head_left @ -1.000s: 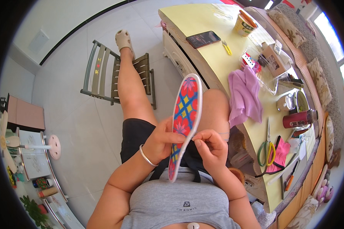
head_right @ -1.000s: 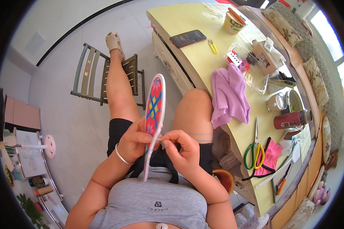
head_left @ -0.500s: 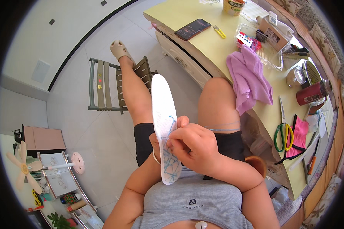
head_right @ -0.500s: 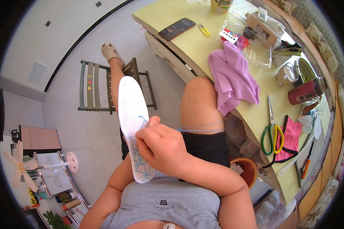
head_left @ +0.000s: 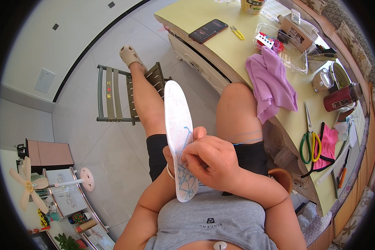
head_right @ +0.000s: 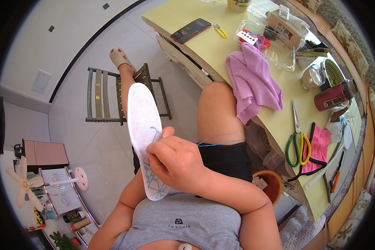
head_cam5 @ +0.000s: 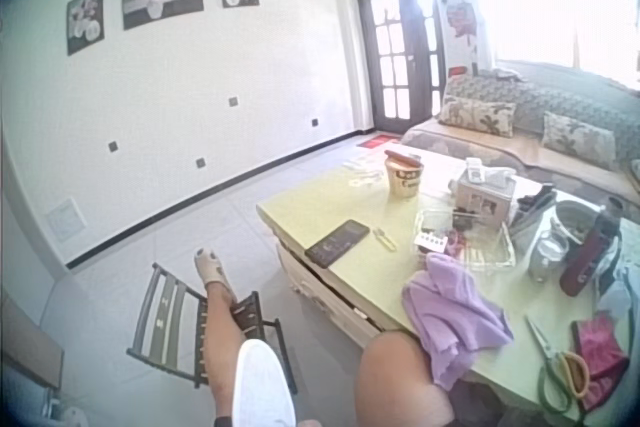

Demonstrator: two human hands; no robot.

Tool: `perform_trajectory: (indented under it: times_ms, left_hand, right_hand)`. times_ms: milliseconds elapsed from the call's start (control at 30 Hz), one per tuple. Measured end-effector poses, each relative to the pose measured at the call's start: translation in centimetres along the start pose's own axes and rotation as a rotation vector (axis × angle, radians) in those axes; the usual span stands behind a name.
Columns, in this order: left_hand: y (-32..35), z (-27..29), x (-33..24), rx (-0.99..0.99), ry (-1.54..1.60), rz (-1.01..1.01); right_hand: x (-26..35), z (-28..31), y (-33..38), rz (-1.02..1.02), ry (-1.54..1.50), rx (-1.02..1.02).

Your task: The person is sewing a decorative pattern onto an insole by hand using a needle and blue thread, carefully guiding the needle through the material and pulling the thread tight to form consistent stitches.

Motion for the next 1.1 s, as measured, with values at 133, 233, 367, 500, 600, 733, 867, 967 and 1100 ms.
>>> perform_trajectory:
  times_ms: [133,233,367,500,600,733,867,967,1100]
  left_hand:
    - [0.0,-0.1,0.1,0.023,0.008,-0.001]
    - [-0.2,0.5,0.1,0.035,0.014,-0.003]
    - [-0.2,-0.7,-0.2,0.127,0.052,0.015]
    - [-0.3,-1.6,-1.7,0.273,-0.016,0.049]
    - [0.2,-2.9,-2.4,0.073,-0.177,-0.053]
    - [1.0,-3.9,-2.8,-0.080,-0.506,-0.155]
    - [1.4,-5.4,-2.4,-0.114,-0.582,-0.230]
    - [1.7,-5.3,-2.3,-0.098,-0.631,-0.234]
    - [1.9,-5.1,-1.9,-0.128,-0.683,-0.302]
  right_hand:
    - [-0.1,0.0,0.0,0.003,-0.009,-0.002]
    - [-0.1,0.0,0.0,-0.002,-0.027,-0.001]
    - [0.0,0.0,-0.2,-0.005,-0.034,0.005]
    - [-0.3,0.7,-0.2,-0.070,-0.073,-0.016]
    - [-1.0,1.9,0.9,-0.458,-0.393,0.013]
    - [-2.3,2.5,2.9,-0.580,-0.628,0.012]
    - [-3.1,2.2,4.5,-0.671,-0.885,-0.063]
    - [-3.2,1.7,4.7,-0.714,-1.030,-0.122]
    - [-3.3,1.2,4.8,-0.741,-1.077,-0.153]
Point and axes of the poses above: each hand's wrist, its own y-axis away from the middle knuckle, its own z-axis out of the back of the hand, x = y × z, the point moved 2 cm from there along -y, towards the middle knuckle, and after that the axes turned 3 degrees about z, right-handed, at the moved point
